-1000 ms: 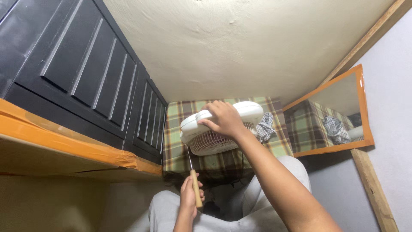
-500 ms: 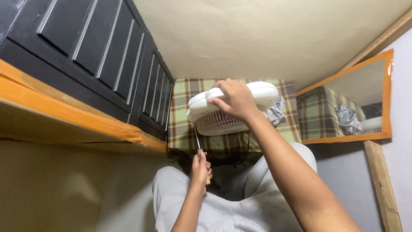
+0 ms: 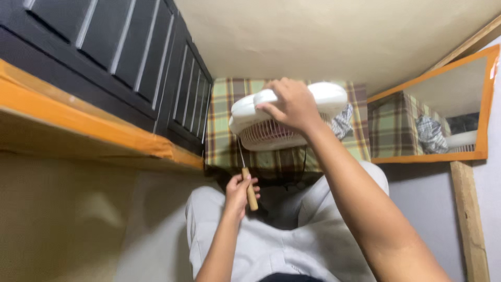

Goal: The person uses a screwdriver to loosen and remove screws from the back casing of a small white electric fan. They hold the fan steady with one hand while turning the screwdriver with the other, then set the screwdriver down and place both hands on the fan.

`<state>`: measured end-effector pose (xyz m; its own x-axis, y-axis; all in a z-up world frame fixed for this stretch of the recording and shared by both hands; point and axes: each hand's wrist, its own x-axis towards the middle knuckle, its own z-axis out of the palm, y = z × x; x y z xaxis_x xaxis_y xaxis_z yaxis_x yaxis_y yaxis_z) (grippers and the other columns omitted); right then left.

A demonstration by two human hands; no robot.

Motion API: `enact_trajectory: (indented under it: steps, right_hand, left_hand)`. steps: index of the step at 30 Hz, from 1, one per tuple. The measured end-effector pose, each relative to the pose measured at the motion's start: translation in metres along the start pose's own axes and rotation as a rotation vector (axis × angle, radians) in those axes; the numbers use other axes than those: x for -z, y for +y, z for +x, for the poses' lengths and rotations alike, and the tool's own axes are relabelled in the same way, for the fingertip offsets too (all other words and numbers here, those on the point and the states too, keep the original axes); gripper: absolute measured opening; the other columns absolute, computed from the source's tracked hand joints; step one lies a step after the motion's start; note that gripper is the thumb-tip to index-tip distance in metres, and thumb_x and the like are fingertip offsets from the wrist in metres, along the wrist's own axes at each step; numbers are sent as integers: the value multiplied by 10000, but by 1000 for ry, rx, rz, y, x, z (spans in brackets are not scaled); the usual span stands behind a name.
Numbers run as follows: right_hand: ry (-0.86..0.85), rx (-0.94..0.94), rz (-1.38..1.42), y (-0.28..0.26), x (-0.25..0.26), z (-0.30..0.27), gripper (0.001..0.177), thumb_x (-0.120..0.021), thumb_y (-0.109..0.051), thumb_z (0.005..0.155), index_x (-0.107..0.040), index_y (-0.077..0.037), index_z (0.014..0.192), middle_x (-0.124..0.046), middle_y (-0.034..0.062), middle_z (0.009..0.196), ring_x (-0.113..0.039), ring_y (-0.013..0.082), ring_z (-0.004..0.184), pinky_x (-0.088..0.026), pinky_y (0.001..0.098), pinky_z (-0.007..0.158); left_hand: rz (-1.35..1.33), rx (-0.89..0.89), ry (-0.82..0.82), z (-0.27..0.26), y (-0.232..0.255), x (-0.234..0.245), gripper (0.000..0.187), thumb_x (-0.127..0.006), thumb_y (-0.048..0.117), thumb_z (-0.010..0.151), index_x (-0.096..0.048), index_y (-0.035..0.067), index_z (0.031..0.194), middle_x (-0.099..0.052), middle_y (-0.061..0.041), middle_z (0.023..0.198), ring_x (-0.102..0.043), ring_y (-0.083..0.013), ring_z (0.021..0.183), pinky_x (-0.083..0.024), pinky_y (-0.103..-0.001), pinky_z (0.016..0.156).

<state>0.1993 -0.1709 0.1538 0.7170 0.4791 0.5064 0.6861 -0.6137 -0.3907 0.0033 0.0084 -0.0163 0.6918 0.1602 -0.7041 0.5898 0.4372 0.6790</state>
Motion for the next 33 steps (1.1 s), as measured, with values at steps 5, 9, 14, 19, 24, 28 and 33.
enact_trajectory:
  steps: [5,9,14,19,24,28,33]
  right_hand:
    - [-27,-38,7,-3,2,-1,379,-742,-492,925,-682,-144,1063,-648,66,924,-622,266,887,-447,410,791]
    - [-10,-45,32,-6,5,0,367,-742,-482,920,-684,-150,1064,-650,61,933,-623,273,908,-448,416,807]
    - [14,-28,36,-7,6,0,376,-738,-481,922,-681,-143,1076,-663,72,961,-634,289,948,-450,421,827]
    - [-194,-115,171,-1,12,13,362,-702,-457,925,-692,-137,1094,-723,85,1010,-685,261,962,-498,415,855]
    - [-371,-297,381,8,19,17,381,-606,-384,951,-680,-104,1198,-744,128,1092,-712,263,992,-543,409,848]
    - [-386,-365,429,12,15,19,405,-451,-386,1045,-678,-96,1213,-744,121,1078,-708,262,988,-539,399,852]
    - [-415,-431,476,13,13,18,424,-432,-391,1037,-684,-112,1234,-748,115,1056,-709,244,966,-547,392,831]
  left_hand:
    - [90,-65,9,1,-6,4,329,-735,243,939,-606,13,1135,-665,-74,857,-627,-135,683,-545,-294,560]
    - [93,-74,17,5,-13,6,277,-710,291,956,-668,30,1037,-639,-9,790,-514,-94,625,-451,-243,513]
    - [7,-54,-29,11,-18,7,303,-510,325,1026,-587,44,1108,-528,-14,767,-542,-114,646,-460,-278,505]
    - [-21,-85,-54,11,-21,9,362,-416,308,1015,-607,71,1211,-603,-30,875,-578,-135,695,-511,-290,567]
    - [117,-94,52,11,-21,9,332,-621,258,973,-538,67,1231,-708,-78,967,-587,-144,782,-509,-291,662]
    - [151,-164,57,6,-13,7,374,-715,236,947,-521,45,1203,-706,-112,946,-614,-137,811,-522,-262,723]
    - [171,-12,107,-5,0,2,370,-655,259,932,-420,105,1173,-660,-97,934,-635,-200,719,-513,-330,563]
